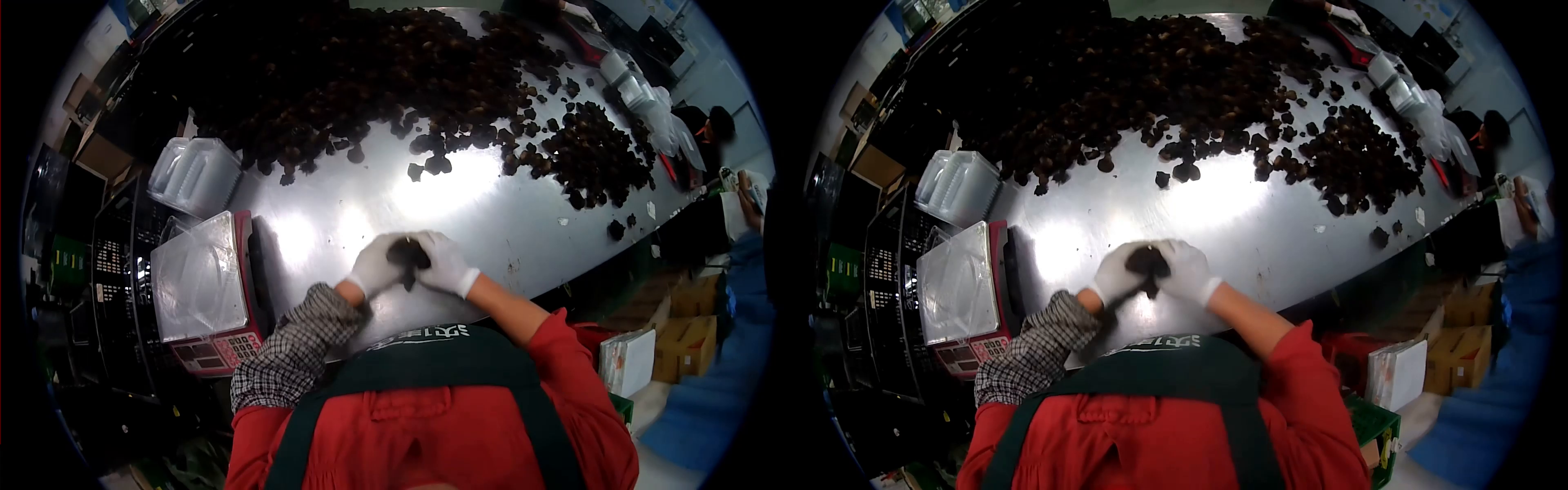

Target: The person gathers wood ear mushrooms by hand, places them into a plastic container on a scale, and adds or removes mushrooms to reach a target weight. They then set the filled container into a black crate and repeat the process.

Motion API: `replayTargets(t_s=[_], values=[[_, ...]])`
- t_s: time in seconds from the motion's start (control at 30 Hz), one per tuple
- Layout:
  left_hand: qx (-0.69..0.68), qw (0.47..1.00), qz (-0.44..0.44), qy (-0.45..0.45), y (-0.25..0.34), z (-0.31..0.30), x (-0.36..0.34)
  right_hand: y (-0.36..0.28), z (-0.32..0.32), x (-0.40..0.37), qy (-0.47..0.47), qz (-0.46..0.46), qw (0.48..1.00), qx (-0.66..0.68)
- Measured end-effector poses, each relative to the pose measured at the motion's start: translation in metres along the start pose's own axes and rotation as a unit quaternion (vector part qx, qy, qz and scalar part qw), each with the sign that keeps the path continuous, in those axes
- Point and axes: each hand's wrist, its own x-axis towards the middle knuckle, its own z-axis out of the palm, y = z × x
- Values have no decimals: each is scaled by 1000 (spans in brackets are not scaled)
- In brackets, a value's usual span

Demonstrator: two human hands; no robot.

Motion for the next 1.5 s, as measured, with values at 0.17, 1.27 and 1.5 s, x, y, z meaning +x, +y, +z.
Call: replayTargets(t_s=[0.17,1.27,1.5], values=[[-101,992,-62,45,1,-33,36,-16,-37,63,-108,151,965,186],[299,854,-29,425,-41,-227,-240,-287,115,190,-37,-98,922,374],[140,897,-7,419,-36,-255,-271,-220,44,151,89,-24,932,349]])
